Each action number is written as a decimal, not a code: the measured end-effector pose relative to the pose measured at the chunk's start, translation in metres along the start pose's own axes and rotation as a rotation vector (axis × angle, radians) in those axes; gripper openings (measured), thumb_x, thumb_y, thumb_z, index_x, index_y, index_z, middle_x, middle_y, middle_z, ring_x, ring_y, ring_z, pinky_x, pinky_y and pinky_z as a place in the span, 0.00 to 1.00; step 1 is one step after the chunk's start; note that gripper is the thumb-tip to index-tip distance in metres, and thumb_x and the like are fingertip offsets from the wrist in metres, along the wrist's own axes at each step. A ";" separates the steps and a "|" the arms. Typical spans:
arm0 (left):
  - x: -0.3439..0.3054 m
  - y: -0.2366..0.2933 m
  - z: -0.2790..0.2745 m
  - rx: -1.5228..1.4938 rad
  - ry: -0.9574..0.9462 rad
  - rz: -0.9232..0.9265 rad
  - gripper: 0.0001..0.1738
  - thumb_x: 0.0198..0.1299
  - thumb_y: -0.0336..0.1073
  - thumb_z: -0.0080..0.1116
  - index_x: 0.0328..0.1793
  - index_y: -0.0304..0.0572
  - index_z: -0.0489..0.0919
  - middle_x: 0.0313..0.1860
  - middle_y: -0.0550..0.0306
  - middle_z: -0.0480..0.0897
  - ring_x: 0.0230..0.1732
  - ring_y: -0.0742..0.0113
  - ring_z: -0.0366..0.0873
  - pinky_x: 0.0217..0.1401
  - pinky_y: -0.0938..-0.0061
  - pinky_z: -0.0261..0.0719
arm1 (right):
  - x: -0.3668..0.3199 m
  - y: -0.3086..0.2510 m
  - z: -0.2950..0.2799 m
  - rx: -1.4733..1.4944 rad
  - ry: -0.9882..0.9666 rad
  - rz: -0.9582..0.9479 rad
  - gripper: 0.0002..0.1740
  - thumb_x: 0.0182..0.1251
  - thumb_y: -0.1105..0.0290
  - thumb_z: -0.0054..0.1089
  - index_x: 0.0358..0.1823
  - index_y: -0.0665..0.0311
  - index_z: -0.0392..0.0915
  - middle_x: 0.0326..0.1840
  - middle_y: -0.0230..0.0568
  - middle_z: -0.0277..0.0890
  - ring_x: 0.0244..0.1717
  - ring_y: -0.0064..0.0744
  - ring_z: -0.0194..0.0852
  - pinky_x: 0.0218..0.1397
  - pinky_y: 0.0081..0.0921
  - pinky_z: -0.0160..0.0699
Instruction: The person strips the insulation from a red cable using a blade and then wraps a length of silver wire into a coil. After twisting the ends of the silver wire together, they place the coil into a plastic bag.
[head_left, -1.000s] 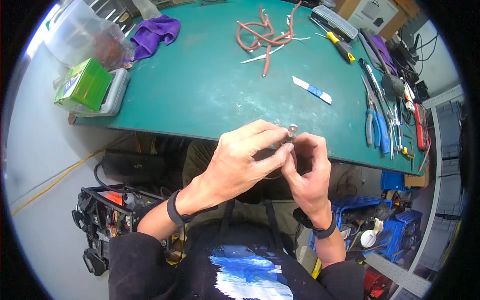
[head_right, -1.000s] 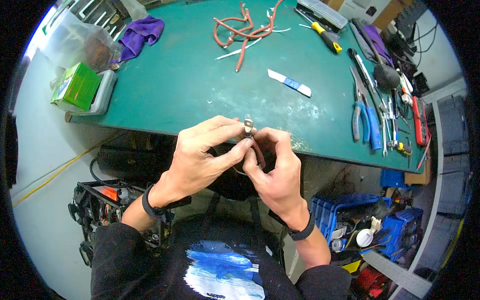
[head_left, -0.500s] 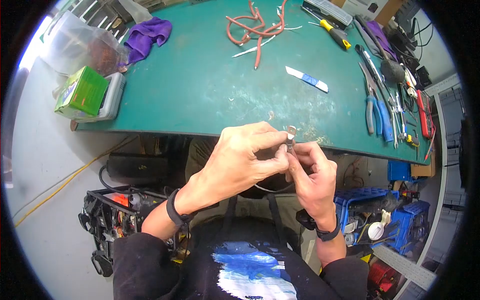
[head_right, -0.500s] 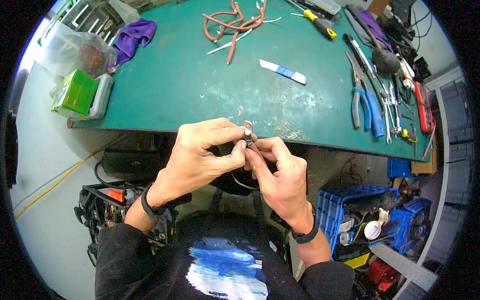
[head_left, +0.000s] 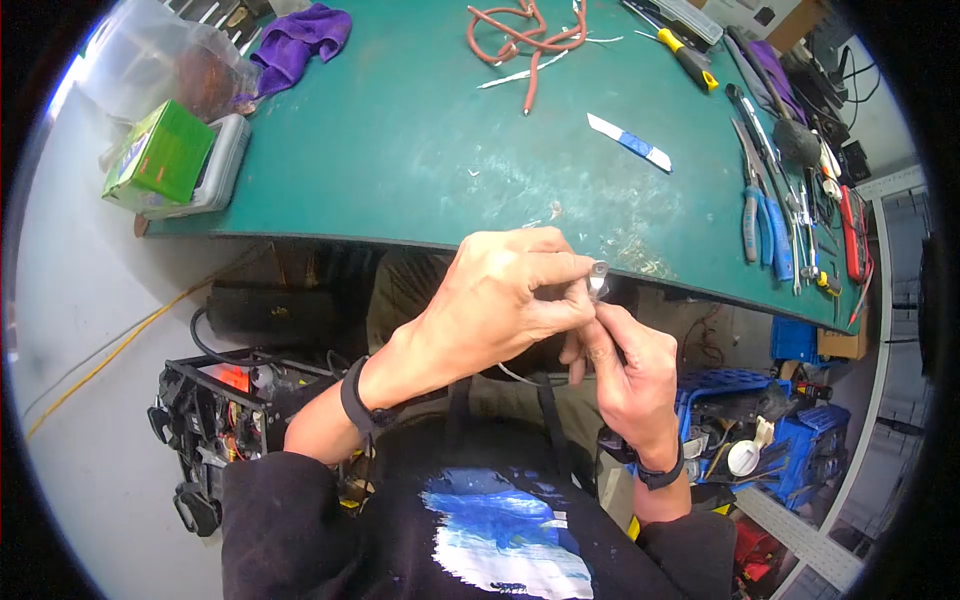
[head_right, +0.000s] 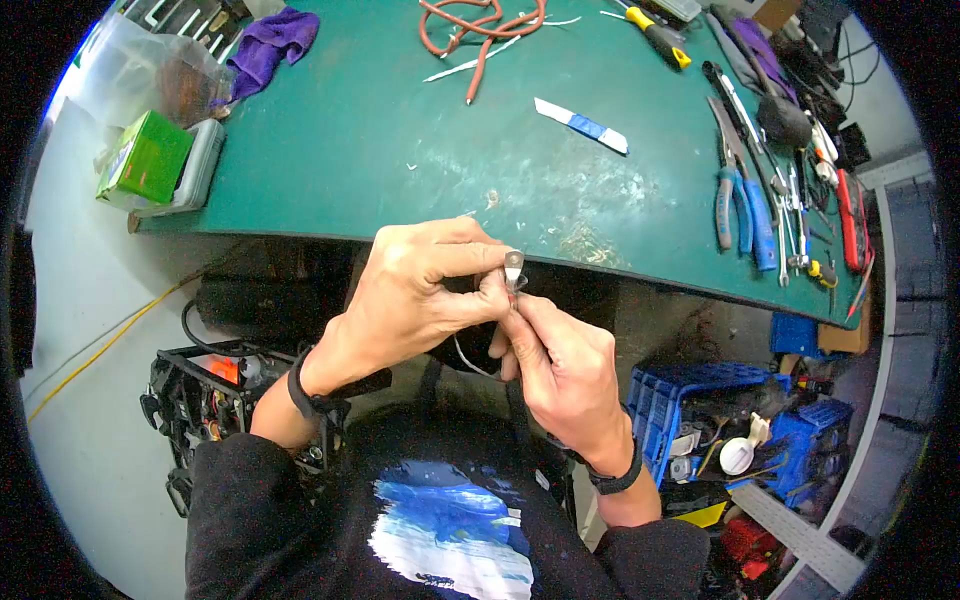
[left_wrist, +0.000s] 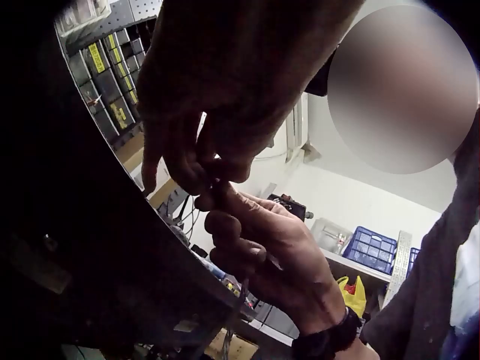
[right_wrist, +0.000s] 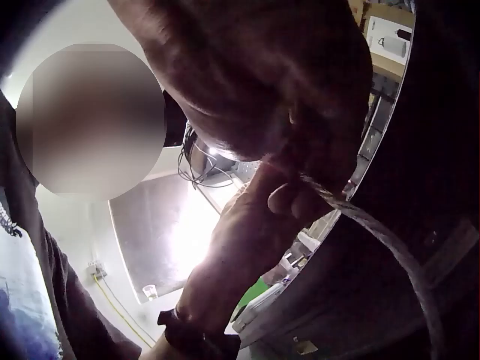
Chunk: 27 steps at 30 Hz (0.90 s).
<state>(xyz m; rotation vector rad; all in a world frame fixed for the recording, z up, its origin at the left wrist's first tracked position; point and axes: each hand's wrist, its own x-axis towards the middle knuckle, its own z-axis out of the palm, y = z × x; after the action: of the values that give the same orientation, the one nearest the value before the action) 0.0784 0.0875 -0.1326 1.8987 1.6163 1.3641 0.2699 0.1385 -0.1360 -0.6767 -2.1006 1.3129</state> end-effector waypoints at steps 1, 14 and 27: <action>0.000 -0.001 0.000 -0.028 0.004 0.001 0.11 0.56 0.25 0.69 0.46 0.33 0.89 0.36 0.49 0.88 0.32 0.58 0.88 0.34 0.71 0.85 | -0.002 -0.002 0.000 0.050 -0.011 0.021 0.08 0.79 0.79 0.57 0.53 0.75 0.82 0.27 0.40 0.83 0.22 0.22 0.80 0.26 0.21 0.77; -0.004 0.012 -0.001 -0.716 -0.184 -0.342 0.14 0.73 0.29 0.61 0.61 0.33 0.85 0.54 0.51 0.83 0.54 0.67 0.83 0.56 0.73 0.82 | -0.003 -0.006 -0.006 0.276 -0.009 0.180 0.11 0.82 0.70 0.58 0.48 0.73 0.84 0.24 0.34 0.81 0.22 0.17 0.76 0.24 0.18 0.72; 0.021 0.003 -0.027 -0.619 -0.011 -0.314 0.13 0.74 0.32 0.64 0.57 0.30 0.87 0.50 0.55 0.87 0.52 0.71 0.83 0.57 0.74 0.82 | 0.056 -0.025 -0.027 0.230 -0.087 0.151 0.11 0.80 0.72 0.60 0.53 0.74 0.83 0.29 0.36 0.85 0.27 0.19 0.82 0.31 0.20 0.82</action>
<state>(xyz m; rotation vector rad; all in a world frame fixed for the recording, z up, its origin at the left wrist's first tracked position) 0.0573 0.0959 -0.1073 1.2356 1.2189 1.4818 0.2457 0.1836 -0.0928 -0.6999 -1.9547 1.6642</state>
